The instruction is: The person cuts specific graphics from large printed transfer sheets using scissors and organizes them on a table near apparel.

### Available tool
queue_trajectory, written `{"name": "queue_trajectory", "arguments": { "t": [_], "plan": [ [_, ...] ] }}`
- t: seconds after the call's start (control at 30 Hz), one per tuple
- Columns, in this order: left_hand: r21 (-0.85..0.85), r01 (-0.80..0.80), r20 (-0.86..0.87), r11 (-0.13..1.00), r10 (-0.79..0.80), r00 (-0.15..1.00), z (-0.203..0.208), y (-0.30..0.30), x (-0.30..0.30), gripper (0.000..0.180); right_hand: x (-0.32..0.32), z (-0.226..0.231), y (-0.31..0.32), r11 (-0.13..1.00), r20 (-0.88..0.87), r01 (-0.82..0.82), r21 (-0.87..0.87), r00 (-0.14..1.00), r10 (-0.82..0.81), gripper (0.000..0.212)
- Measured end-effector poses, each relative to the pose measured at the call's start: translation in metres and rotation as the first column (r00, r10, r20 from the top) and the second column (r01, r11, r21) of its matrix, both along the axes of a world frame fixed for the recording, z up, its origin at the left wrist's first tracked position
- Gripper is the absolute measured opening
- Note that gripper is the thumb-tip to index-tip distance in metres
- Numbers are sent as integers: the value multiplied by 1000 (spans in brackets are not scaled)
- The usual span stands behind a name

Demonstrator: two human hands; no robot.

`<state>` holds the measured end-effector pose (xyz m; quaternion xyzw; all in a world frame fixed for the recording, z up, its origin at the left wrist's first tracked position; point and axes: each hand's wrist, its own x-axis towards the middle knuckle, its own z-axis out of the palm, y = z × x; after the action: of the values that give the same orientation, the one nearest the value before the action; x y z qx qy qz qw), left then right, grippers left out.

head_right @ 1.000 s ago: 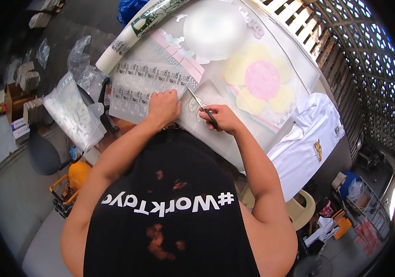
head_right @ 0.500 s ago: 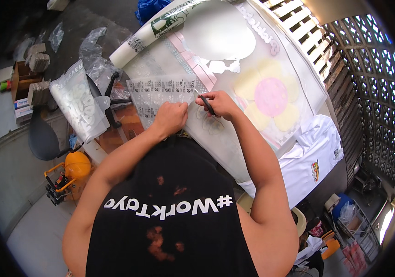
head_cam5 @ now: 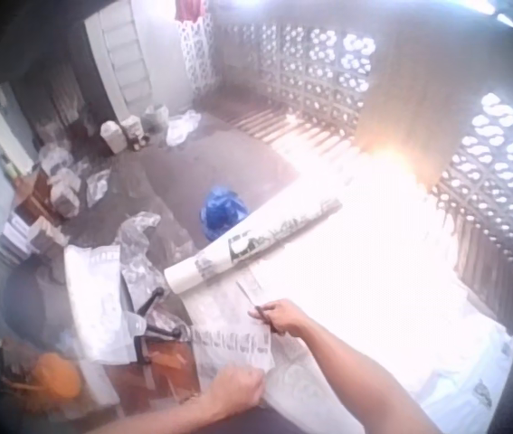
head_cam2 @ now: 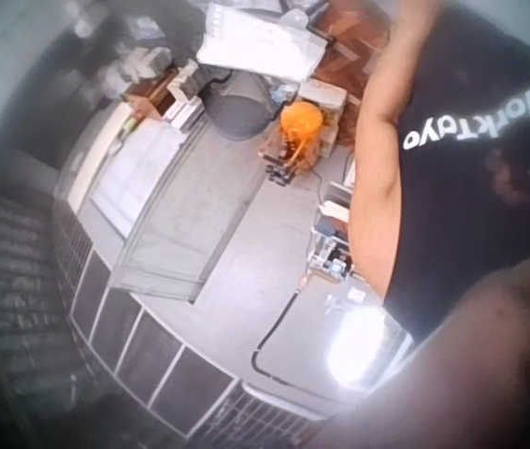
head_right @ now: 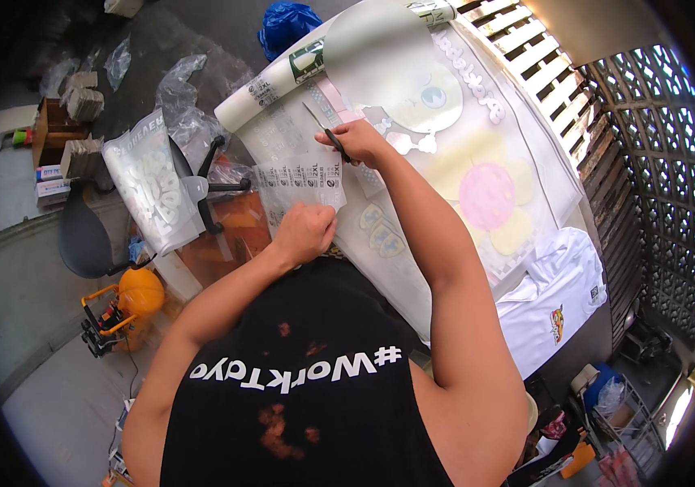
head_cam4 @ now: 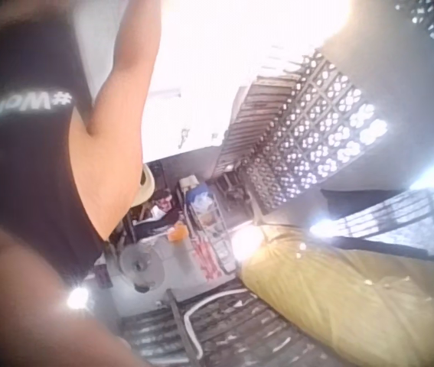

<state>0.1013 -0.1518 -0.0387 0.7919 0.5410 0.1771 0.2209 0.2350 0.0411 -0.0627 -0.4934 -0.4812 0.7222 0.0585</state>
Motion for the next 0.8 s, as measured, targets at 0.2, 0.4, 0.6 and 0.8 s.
{"name": "queue_trajectory", "arguments": {
  "t": [0.2,0.4,0.6,0.8],
  "plan": [
    [-9,4,50,1000,-3,999,8,25,-34,19,-22,-19,6,996,-28,70,46,997,-69,46],
    [415,-156,-249,896,277,928,5,183,-119,56,-25,-27,-9,992,98,97,86,990,-105,47],
    [-298,-176,-126,938,144,982,-11,272,-173,92,-24,-13,-21,984,140,176,21,974,-178,54],
    [-725,207,257,657,-21,966,-45,318,-226,83,-21,-11,-46,967,195,248,-60,953,-233,56]
  ]
}}
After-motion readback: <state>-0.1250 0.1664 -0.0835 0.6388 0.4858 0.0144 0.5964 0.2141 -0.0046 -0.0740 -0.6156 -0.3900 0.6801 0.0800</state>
